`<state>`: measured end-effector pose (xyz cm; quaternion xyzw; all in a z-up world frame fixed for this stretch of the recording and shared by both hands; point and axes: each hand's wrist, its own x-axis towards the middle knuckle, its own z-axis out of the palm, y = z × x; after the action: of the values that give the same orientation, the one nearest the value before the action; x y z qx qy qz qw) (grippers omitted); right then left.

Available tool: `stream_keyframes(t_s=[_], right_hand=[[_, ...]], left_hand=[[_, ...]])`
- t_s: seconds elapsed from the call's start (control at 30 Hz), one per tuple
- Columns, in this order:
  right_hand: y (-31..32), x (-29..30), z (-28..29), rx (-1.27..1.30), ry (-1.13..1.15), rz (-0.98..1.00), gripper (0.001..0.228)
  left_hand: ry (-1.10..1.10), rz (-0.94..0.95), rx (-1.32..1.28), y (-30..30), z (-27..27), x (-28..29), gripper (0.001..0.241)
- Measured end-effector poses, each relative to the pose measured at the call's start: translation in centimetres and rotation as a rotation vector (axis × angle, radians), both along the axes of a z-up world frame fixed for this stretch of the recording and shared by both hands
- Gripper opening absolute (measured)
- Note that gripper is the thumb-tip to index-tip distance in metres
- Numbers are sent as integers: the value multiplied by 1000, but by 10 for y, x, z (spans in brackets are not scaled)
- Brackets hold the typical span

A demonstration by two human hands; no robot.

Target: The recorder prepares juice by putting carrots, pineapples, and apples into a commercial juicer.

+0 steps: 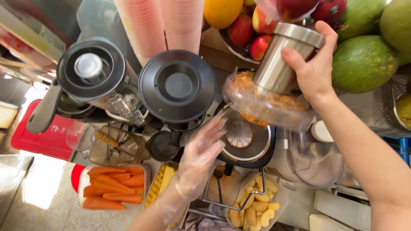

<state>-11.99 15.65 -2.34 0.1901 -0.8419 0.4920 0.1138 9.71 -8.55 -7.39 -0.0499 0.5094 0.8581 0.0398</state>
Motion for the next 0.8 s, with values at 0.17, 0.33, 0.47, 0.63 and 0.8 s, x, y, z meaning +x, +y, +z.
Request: stream_keyframes(t_s=[0.17,0.33,0.47,0.63,0.8], right_hand=[[12,-74,0,-174,-207,-53,66],[18,-95,17,-191,-441,-111,71],[11,-93,17,-227,-421,-124,79],[7,-90,28,-183,-473,-128,76],[13,-77,46,-88,-466,-116,84]], left_hand=[[90,-76,366,39,44,-68,78],[56,-36,474,65,84,-96,80],[149,-131,489,104,103,-111,98],[449,-104,177,146,81,-122,100],[949,-141,-854,138,3,-139,101]])
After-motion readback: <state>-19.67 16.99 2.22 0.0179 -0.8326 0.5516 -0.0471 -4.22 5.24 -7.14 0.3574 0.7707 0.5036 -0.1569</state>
